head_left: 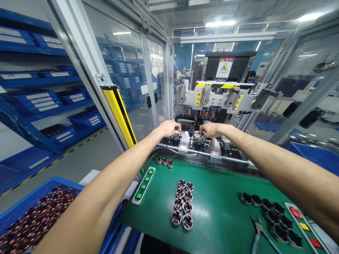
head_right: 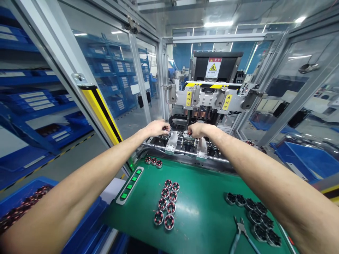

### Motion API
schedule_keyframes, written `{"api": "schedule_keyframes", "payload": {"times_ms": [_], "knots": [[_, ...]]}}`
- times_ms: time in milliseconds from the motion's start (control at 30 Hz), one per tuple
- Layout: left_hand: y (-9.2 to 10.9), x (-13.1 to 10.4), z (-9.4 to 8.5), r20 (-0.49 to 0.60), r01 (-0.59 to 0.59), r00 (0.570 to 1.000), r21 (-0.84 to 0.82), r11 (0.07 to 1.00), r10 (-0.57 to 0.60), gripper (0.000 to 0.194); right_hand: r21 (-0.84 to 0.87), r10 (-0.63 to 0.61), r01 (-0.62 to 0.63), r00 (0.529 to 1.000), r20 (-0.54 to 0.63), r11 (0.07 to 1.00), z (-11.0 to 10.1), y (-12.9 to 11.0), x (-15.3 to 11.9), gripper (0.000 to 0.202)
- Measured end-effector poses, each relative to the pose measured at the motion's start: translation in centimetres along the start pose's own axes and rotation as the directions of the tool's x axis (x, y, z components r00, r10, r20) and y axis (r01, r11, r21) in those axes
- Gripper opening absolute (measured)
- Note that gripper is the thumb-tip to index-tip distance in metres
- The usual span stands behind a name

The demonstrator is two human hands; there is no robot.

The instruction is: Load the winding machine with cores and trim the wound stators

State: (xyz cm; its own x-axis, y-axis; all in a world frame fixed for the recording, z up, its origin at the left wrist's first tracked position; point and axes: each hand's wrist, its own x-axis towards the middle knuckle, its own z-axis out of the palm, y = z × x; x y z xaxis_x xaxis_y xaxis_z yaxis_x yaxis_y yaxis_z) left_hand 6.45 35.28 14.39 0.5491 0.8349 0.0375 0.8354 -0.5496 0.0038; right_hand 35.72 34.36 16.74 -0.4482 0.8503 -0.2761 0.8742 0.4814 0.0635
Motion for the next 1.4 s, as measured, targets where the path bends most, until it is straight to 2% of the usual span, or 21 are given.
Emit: {"api": "schedule_keyframes", "payload": {"times_ms": [167,533,733,867,967,1033,1100,1133,1167,1233,1267,1333,1400], "knots": [[-0.2,-0.3,-0.1,-0.025,-0.003,1.0,-0.014,1.0,0.003,0.035,-0.011,-0.003,0.003,1.0,0.01,1.0,-0.2,0.0,0.1,0.021],[-1.1,-0.4,-1.3,0.028,-0.049,0.998,-0.053,0.997,0.051,0.033,0.017,0.01,-0.011,0.998,0.059,1.0,-0.2,0.7,0.9,0.02],[-0.8,-0.6,-1.2,-0.026,-0.033,0.999,-0.096,0.995,0.031,0.031,0.017,-0.058,0.06,0.994,-0.093,0.998,0.5,0.7,0.3,0.011],[-0.5,-0.9,-2.0,-0.09,-0.019,0.996,-0.152,0.988,0.006,0.03,0.039,-0.087,0.1,0.963,-0.254,0.994,-0.7,0.8,-1.2,0.01],[0.1,-1.7,-4.3,-0.174,-0.002,0.984,-0.213,0.977,-0.036,0.034,0.059,-0.107,0.143,0.907,-0.408,0.988,-1.9,0.8,-4.6,0.009],[1.6,-3.1,-5.8,-0.23,-0.023,0.972,-0.267,0.964,-0.041,0.043,0.069,-0.141,0.198,0.865,-0.481,0.978,-1.4,0.3,-8.5,0.008],[4.6,-5.4,-6.2,-0.265,-0.114,0.964,-0.361,0.926,0.015,0.054,0.086,-0.205,0.291,0.826,-0.526,0.953,0.9,-0.8,-13.2,0.013],[6.6,-6.8,-5.8,-0.282,-0.2,0.957,-0.449,0.871,0.075,0.057,0.108,-0.275,0.405,0.77,-0.576,0.908,2.8,-1.5,-15.5,0.017],[8.9,-8.2,-5.0,-0.28,-0.276,0.949,-0.524,0.806,0.143,0.057,0.14,-0.302,0.458,0.756,-0.58,0.878,5.0,-2.3,-17.6,0.02],[13.8,-10.9,-2.2,-0.193,-0.33,0.944,-0.571,0.751,0.269,0.05,0.186,-0.298,0.475,0.765,-0.571,0.86,10.1,-3.8,-21.0,0.021],[16.1,-12.0,-0.5,-0.111,-0.315,0.946,-0.531,0.787,0.304,0.047,0.229,-0.27,0.451,0.793,-0.545,0.862,12.7,-4.5,-22.0,0.018],[19.7,-13.4,3.2,0.024,-0.241,0.961,-0.418,0.876,0.275,0.046,0.292,-0.222,0.393,0.849,-0.479,0.872,17.5,-5.7,-23.1,0.016],[21.8,-13.9,6.3,0.085,-0.179,0.971,-0.357,0.917,0.223,0.043,0.314,-0.192,0.354,0.874,-0.446,0.881,21.3,-6.6,-23.0,0.016]]}}
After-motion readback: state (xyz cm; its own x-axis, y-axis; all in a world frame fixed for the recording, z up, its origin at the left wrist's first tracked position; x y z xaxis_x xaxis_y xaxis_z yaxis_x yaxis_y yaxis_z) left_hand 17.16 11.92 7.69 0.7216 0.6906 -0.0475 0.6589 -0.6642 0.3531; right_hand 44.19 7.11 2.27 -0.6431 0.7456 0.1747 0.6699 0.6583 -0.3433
